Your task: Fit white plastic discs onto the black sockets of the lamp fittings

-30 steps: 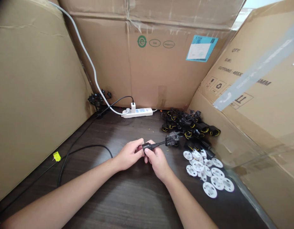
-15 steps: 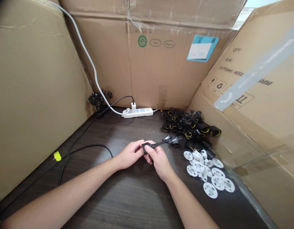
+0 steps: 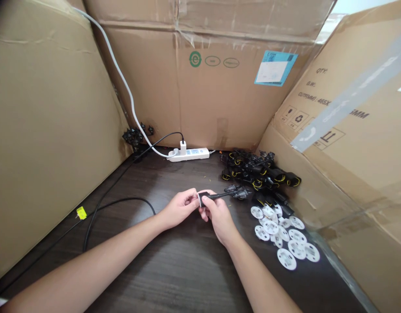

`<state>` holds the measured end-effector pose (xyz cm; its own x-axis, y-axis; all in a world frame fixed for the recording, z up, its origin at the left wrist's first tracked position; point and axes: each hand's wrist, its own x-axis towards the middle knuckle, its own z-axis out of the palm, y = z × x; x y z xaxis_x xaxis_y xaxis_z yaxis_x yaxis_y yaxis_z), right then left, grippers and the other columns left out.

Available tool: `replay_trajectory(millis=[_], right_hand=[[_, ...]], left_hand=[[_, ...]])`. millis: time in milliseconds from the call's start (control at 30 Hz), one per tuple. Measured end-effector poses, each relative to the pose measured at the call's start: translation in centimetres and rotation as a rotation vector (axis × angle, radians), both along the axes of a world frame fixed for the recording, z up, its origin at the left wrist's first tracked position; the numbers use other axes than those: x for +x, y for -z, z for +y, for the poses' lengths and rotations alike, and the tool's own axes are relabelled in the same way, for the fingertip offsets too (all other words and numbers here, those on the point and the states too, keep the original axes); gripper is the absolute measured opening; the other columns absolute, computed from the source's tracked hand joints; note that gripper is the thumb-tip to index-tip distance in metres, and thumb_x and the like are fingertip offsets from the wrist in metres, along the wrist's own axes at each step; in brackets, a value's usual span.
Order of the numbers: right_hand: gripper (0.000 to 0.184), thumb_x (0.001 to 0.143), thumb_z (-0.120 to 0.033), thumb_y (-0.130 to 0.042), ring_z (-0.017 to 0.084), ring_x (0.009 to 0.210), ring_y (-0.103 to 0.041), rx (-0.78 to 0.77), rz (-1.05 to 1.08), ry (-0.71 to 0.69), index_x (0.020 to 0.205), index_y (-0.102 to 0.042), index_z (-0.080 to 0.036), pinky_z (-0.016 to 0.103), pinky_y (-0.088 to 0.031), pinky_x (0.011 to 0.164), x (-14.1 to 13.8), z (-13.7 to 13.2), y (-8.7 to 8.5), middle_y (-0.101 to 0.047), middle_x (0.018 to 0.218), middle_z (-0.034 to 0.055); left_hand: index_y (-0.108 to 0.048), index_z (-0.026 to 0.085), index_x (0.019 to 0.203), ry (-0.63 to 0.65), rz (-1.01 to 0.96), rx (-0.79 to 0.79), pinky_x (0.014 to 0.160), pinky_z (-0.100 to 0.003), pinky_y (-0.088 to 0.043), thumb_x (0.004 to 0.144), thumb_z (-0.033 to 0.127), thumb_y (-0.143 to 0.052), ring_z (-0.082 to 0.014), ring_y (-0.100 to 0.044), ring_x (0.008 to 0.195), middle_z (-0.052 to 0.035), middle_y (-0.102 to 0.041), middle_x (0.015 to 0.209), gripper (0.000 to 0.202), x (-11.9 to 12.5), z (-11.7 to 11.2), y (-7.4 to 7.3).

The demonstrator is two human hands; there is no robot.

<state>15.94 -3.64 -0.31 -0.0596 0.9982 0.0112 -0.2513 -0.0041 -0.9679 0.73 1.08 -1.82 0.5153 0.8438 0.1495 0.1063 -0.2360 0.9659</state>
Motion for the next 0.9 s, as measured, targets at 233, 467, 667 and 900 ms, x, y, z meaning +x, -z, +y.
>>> replay_trajectory(millis=[233, 467, 667, 900], right_hand=[[0.026, 0.083, -0.039, -0.073, 0.013, 0.051, -0.051, 0.175, -0.311, 0.234, 0.100, -0.066, -0.020, 0.024, -0.041, 0.045, -0.6, 0.9, 0.7, -0.061, 0.069, -0.0012], [0.031, 0.087, -0.039, -0.070, 0.017, 0.066, -0.064, 0.425, -0.525, 0.289, 0.111, -0.066, -0.020, 0.029, -0.054, 0.056, -1.1, 4.0, 1.8, -0.070, 0.092, 0.0048], [0.029, 0.089, -0.031, -0.066, 0.019, 0.074, -0.069, 0.590, -0.807, 0.318, 0.116, -0.069, -0.022, 0.032, -0.059, 0.066, -1.3, 6.2, 0.8, -0.075, 0.102, 0.0068], [0.029, 0.090, -0.032, -0.067, 0.020, 0.077, -0.071, 0.605, -0.850, 0.203, 0.117, -0.070, -0.022, 0.032, -0.060, 0.071, -0.9, 7.1, 0.7, -0.077, 0.104, 0.0063]], left_hand=[[-0.048, 0.019, 0.075, 0.001, -0.268, -0.229, 0.052, -0.021, -0.039, 0.084, 0.050, -0.070, -0.0087, -0.048, 0.052, 0.0064, -0.053, 0.059, 0.039, 0.8, 0.4, -1.1], [-0.060, 0.016, 0.086, -0.009, -0.322, -0.502, 0.042, -0.020, -0.040, 0.080, 0.043, -0.069, -0.0088, -0.046, 0.047, 0.0054, -0.050, 0.059, 0.029, -1.3, 2.8, -2.3], [-0.059, 0.014, 0.089, 0.017, -0.400, -0.581, 0.044, -0.019, -0.041, 0.073, 0.048, -0.078, -0.0100, -0.054, 0.057, -0.0003, -0.057, 0.072, 0.041, -2.5, 4.9, -2.0], [-0.053, 0.017, 0.077, 0.055, -0.428, -0.580, 0.044, -0.020, -0.039, 0.069, 0.056, -0.083, -0.0083, -0.045, 0.052, 0.0059, -0.046, 0.060, 0.050, -2.7, 5.4, -1.1]])
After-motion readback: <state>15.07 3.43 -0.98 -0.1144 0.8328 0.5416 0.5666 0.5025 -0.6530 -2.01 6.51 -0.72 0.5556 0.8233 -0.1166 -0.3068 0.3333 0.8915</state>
